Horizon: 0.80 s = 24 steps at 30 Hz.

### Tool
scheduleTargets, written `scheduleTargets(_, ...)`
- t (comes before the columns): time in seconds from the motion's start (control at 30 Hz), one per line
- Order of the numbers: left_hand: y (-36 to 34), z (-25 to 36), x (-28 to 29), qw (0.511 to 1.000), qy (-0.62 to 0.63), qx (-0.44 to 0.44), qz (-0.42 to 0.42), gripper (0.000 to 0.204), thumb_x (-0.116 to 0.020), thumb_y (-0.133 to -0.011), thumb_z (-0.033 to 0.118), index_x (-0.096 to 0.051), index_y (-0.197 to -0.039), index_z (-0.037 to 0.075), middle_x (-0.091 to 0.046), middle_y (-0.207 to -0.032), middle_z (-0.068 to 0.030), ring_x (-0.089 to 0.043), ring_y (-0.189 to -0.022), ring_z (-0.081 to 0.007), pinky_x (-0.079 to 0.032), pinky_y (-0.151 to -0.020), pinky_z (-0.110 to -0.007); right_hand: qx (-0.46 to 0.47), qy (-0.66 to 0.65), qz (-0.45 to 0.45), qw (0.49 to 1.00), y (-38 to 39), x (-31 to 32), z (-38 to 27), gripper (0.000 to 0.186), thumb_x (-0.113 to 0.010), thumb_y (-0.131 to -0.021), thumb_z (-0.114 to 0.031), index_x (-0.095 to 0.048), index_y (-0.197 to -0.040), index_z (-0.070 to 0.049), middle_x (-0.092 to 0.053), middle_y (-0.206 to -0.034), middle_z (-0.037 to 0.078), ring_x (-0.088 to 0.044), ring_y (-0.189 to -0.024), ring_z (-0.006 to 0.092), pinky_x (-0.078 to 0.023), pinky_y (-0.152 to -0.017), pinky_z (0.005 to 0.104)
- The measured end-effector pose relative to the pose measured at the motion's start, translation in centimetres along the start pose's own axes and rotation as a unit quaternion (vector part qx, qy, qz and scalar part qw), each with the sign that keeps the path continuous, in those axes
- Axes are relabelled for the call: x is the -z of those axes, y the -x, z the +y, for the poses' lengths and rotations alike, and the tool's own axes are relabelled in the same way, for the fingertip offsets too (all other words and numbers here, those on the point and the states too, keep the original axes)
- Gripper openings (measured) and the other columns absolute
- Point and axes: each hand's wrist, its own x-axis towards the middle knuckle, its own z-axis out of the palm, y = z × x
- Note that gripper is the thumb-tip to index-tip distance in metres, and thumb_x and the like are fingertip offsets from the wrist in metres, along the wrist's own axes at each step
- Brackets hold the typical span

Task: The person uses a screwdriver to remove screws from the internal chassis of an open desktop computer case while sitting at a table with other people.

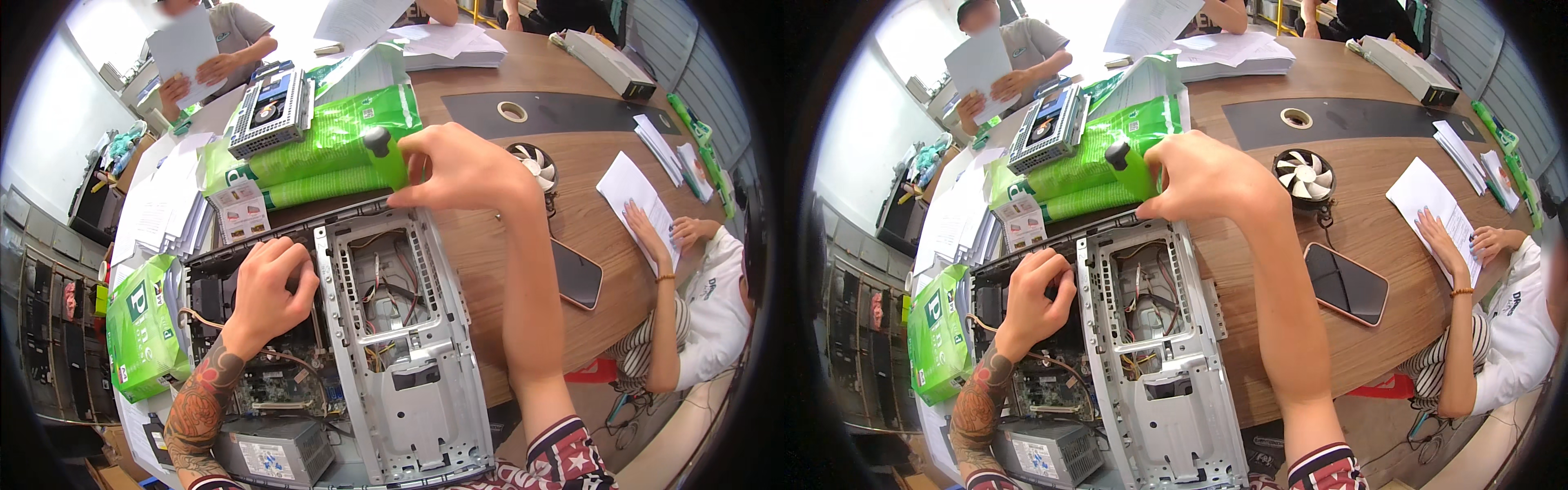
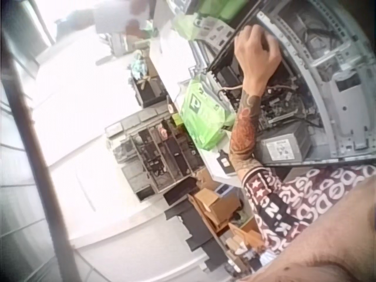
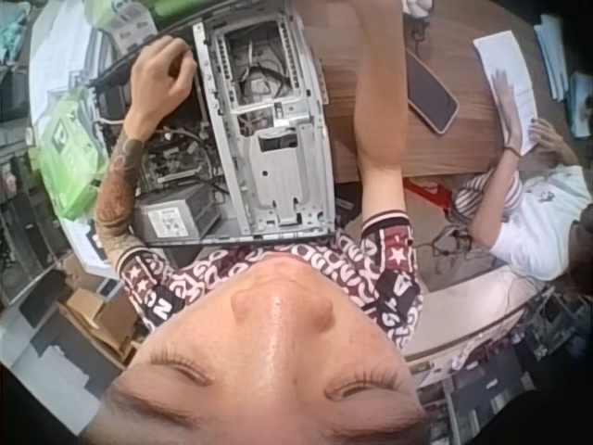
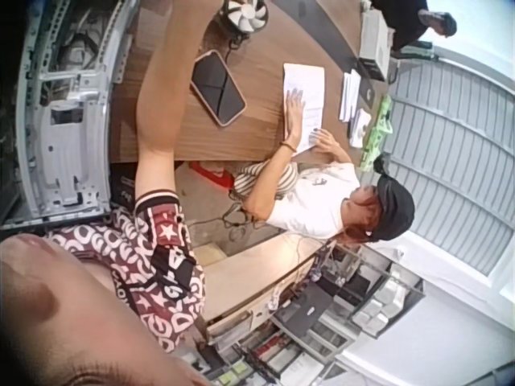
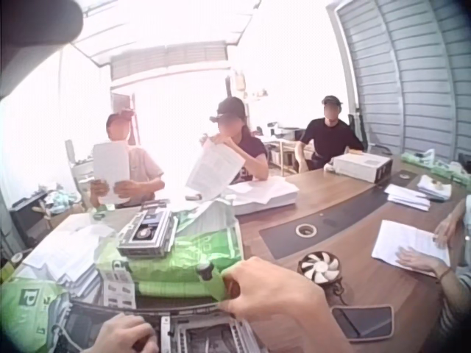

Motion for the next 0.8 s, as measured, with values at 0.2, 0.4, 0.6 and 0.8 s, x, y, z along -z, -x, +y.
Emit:
scheduleTargets(0.2, 0.1, 0.1, 0.0, 1.000, -0.006, -0.001, -0.001, 0.008, -0.063, -0.077, 0.003, -0.056, -0.072, 0.003, -0.051, -0.068, -0.0092, -0.051, -0.064, -0.0300, -0.042, -0.064, -0.040, 0.070, -0.032, 0.072, 0.994, -0.4, -1.1, -0.2, 0.050, -0.084, -0.074, -0.034, -0.067, -0.101, 0.004, -0.070, -0.077, 0.016, -0.067, -0.070, 0.0262, -0.053, -0.067, 0.0361)
scheduleTargets(0.4, 0.0, 0.1, 0.0, 1.000, -0.006, -0.002, -0.006, 0.008, -0.062, -0.078, 0.003, -0.055, -0.073, 0.001, -0.050, -0.069, -0.0097, -0.050, -0.065, -0.0292, -0.040, -0.064, -0.039, 0.102, -0.023, 0.095, 0.990, -0.6, -1.3, -0.6, 0.041, -0.083, -0.075, -0.029, -0.067, -0.093, 0.005, -0.067, -0.072, 0.018, -0.065, -0.064, 0.0275, -0.051, -0.064, 0.0358)
scheduleTargets(0.6, 0.0, 0.1, -0.1, 1.000, -0.008, -0.003, -0.001, 0.009, -0.064, -0.078, 0.004, -0.057, -0.073, 0.002, -0.051, -0.069, -0.0092, -0.052, -0.065, -0.0299, -0.042, -0.065, -0.040, 0.075, -0.018, 0.159, 0.984, 0.9, 0.9, -1.5, 0.036, -0.084, -0.076, -0.026, -0.068, -0.088, 0.004, -0.065, -0.067, 0.010, -0.062, -0.059, 0.0149, -0.048, -0.057, 0.0294)
scheduleTargets(0.8, 0.1, 0.1, -0.2, 1.000, -0.007, -0.005, 0.004, 0.009, -0.063, -0.078, 0.004, -0.057, -0.073, 0.003, -0.052, -0.069, -0.0093, -0.052, -0.065, -0.0297, -0.042, -0.065, -0.040, 0.087, -0.073, 0.199, 0.973, 2.2, 1.9, -3.1, 0.040, -0.082, -0.075, -0.027, -0.064, -0.077, 0.009, -0.060, -0.063, 0.018, -0.057, -0.054, 0.0240, -0.047, -0.057, 0.0359)
